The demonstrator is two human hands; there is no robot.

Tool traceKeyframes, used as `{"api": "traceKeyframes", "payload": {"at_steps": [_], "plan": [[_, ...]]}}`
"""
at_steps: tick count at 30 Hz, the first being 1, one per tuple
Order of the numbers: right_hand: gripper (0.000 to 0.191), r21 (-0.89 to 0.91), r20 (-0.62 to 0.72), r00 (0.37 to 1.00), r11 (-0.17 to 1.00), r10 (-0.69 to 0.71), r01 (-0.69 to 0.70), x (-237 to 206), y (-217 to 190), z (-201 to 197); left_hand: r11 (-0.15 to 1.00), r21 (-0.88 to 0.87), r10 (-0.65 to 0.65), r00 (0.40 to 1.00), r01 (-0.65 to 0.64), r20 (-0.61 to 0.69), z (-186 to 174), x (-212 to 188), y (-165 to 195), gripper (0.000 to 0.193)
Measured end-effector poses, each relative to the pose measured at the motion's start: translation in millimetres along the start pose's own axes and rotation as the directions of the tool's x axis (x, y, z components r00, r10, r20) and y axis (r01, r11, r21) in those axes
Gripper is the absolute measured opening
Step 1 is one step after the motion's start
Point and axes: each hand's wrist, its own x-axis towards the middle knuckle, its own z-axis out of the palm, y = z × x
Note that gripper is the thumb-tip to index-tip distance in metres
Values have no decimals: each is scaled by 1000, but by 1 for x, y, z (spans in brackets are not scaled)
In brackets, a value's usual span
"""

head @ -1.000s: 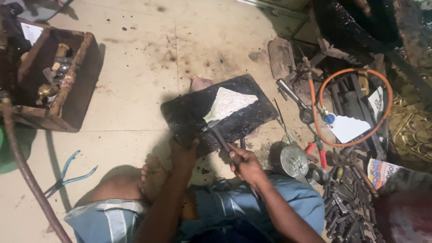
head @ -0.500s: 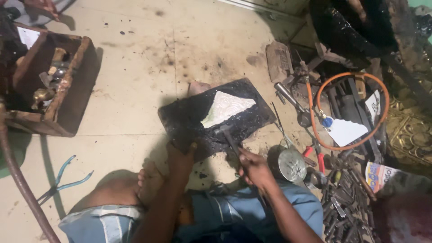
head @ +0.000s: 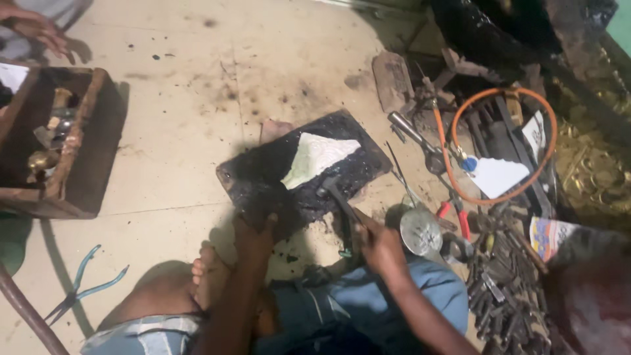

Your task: The person sits on the workshop floor holding a dark stone slab with a white carved pattern between their feet and steadies it with one hand while scraping and carving the white surface with a flat bladed tool held in the other hand. They repeatedly reposition the slab and continue cutting and smoothing the patterned area throughout the episode.

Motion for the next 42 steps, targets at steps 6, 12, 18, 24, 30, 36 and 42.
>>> {"api": "traceKeyframes", "payload": {"at_steps": [6, 12, 18, 24, 30, 36, 42], "plan": [[50, -164, 55, 986, 975, 160, -149, 4, -9, -4, 990, -143, -15, 1000, 18, 19, 0, 0, 0, 76], [61, -217, 145, 985, 974, 89, -56, 14, -28, -15, 998, -30, -57, 997, 56, -43, 3, 3, -7, 88], [49, -250, 115, 986, 964, 120, -88, 19, -37, -8, 990, 37, 138, 989, -137, -44, 2, 7, -7, 86], [50, -243, 141, 978, 963, 156, -118, 10, -35, -3, 997, -79, -2, 1000, 2, 1, -1, 1, -1, 83], [48, -219, 90, 989, 971, 115, -93, 12, -30, 3, 997, -80, 8, 1000, -9, -12, -1, 0, 1, 82], [44, -176, 20, 1000, 984, 19, -15, 9, -40, 4, 1000, -22, -7, 1000, 7, -25, -3, 1, 4, 93], [44, -160, 65, 984, 975, 166, -153, 22, -22, -10, 998, 65, 8, 1000, -7, -19, -3, 1, 5, 95]]}}
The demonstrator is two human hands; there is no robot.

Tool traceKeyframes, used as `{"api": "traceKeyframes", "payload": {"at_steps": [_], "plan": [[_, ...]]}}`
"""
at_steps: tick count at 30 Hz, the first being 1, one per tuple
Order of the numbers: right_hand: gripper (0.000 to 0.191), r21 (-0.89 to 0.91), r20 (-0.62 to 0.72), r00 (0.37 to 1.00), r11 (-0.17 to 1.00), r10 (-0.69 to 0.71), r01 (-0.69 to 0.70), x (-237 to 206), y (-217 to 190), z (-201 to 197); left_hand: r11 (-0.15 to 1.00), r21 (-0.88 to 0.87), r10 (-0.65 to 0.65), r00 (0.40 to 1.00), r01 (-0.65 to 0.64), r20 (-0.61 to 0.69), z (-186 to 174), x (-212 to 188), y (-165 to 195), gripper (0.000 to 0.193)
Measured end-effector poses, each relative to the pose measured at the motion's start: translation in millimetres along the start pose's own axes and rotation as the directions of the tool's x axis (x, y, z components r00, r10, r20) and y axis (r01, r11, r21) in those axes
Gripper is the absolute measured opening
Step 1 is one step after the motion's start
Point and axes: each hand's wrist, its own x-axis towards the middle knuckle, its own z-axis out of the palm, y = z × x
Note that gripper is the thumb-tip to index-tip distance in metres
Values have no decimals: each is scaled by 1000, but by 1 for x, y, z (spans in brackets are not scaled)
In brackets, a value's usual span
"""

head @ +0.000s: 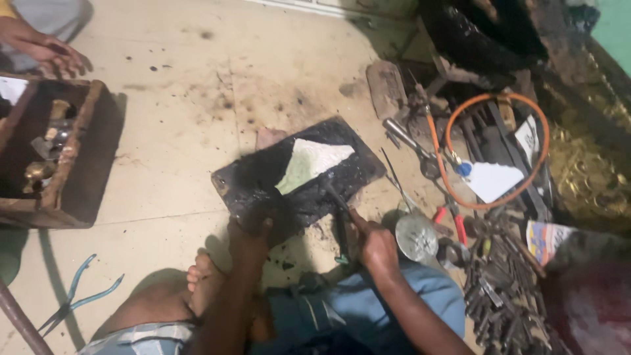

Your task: The person sits on the workshop floor holding a dark stone slab with a white carved pattern between their feet and steadies it with one hand while scraping and carving the white surface with a flat bladed tool held in the other hand. They repeatedly reposition the slab and continue cutting and smoothing the patterned area throughout the episode.

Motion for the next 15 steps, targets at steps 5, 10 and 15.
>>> {"api": "traceKeyframes", "payload": {"at_steps": [5, 10, 15], "plan": [[35, 95, -48, 997, 994, 58, -53, 12, 25, 5, 996, -93, -14, 1000, 14, 4, 2, 1, -2, 85], [40, -4, -23, 996, 996, 85, -85, 16, 39, 11, 994, -101, 41, 999, -43, -22, 6, 4, -12, 87], [48, -33, -20, 981, 980, 193, -194, 16, 40, 11, 993, -118, 25, 998, -18, 53, 6, 5, -15, 82]]}}
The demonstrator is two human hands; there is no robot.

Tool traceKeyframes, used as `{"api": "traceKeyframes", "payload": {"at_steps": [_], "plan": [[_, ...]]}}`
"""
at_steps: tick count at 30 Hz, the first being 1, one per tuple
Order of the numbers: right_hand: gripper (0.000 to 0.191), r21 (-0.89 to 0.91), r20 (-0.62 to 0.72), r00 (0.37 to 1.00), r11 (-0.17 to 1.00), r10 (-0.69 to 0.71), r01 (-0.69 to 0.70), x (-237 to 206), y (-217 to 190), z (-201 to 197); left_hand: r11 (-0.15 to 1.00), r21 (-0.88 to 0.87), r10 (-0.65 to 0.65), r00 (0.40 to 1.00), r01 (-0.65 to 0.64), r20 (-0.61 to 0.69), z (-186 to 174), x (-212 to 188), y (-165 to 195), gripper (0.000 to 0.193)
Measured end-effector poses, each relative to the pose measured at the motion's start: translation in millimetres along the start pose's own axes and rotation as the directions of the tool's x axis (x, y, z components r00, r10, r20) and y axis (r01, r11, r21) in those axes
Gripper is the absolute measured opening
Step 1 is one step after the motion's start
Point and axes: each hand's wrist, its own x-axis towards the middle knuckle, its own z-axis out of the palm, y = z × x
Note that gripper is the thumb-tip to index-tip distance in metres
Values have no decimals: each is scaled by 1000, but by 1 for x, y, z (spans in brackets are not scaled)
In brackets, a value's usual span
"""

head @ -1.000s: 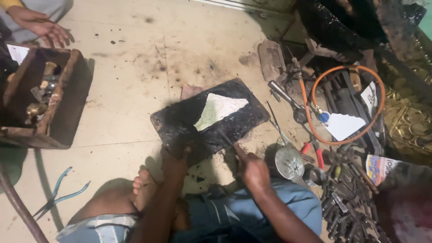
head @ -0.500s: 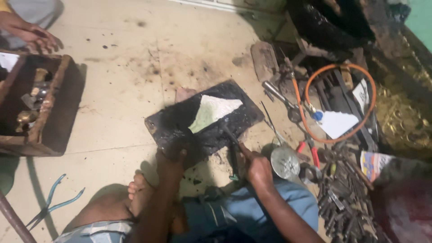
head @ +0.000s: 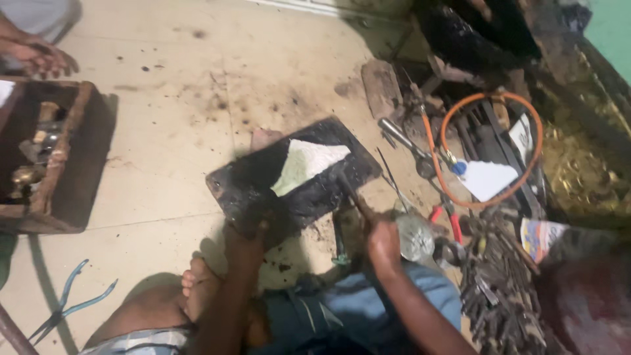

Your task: The person sits on the workshop floor holding a dark stone slab with a white carved pattern between their feet and steadies it with one hand while scraping and carving the white surface with a flat bladed tool held in the other hand. They repeatedly reposition the slab and continue cutting and smoothing the patterned area throughout the episode.

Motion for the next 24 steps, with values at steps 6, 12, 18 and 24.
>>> {"api": "traceKeyframes", "payload": {"at_steps": [6, 12, 18, 24], "plan": [[43, 22, -43, 999, 999, 27, -26, 5, -8, -1, 999, 25, 36, 998, -35, -57, -2, -2, 9, 84], [43, -21, -79, 996, 999, -34, 32, 17, -3, -5, 940, -66, -331, 941, 335, 68, -3, -2, 16, 93], [31, -92, -68, 994, 991, 90, -96, 27, 12, 6, 991, 130, -31, 998, 38, -58, 3, 0, 1, 90], [38, 291, -44, 973, 934, 228, -206, 34, 25, 9, 989, 151, 1, 999, 6, -48, 9, 9, -15, 88]]}}
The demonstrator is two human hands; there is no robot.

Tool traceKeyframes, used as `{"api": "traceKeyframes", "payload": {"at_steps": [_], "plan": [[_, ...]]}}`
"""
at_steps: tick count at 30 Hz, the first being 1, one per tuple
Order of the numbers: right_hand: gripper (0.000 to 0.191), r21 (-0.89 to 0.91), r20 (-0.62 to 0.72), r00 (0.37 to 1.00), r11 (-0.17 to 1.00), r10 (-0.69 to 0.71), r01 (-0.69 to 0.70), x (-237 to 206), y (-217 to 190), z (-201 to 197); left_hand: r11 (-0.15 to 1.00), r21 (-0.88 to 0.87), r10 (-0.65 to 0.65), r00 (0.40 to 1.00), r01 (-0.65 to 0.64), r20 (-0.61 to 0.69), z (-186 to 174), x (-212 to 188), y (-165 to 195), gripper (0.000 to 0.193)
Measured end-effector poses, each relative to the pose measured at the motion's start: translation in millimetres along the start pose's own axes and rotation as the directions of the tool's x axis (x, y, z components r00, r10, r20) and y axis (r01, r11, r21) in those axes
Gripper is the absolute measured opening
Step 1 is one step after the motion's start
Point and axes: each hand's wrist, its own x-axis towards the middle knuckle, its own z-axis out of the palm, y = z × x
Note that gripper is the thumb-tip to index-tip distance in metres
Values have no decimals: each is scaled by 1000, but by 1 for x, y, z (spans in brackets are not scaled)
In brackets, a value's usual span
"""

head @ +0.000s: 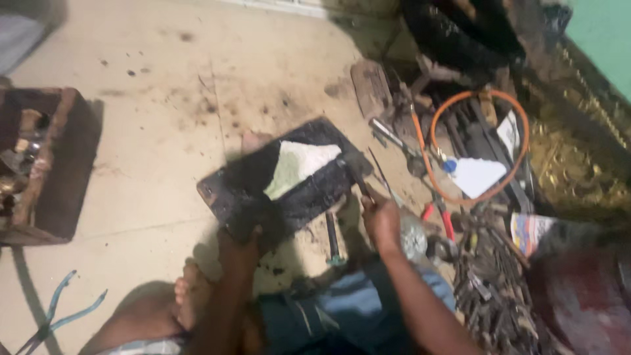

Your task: The person sits on the workshop floor holding a dark stone slab with a white carved pattern between their feet and steadies it with one hand while scraping and carving the white surface with a flat bladed tool held in the other hand. They repeatedly reposition the slab and continue cutting and smoothing the patterned area throughout the episode.

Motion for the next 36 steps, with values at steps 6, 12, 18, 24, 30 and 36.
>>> {"api": "traceKeyframes", "payload": {"at_steps": [6, 12, 18, 24, 30, 36], "plan": [[39, -159, 1, 999, 987, -39, 38, 12, 0, 0, 996, -85, -20, 999, 22, 32, -5, -5, 5, 86], [30, -295, -58, 986, 946, -157, 133, 13, 6, 2, 988, -153, 36, 999, -37, -8, -7, -8, 12, 93], [36, -51, -17, 995, 994, 97, -97, 20, -1, -1, 981, -174, -73, 994, 86, 81, -6, -6, 10, 85], [36, -248, -90, 977, 955, -193, 166, 12, -21, 3, 986, -156, -56, 996, 65, 66, -11, -14, 19, 85], [36, 215, -76, 963, 948, 257, -236, 15, -27, 6, 991, -131, 14, 1000, -12, 8, -8, -12, 19, 93], [36, 185, -57, 968, 956, 243, -229, 33, -16, 19, 993, -104, -57, 997, 62, 53, -5, -11, 9, 88]]}}
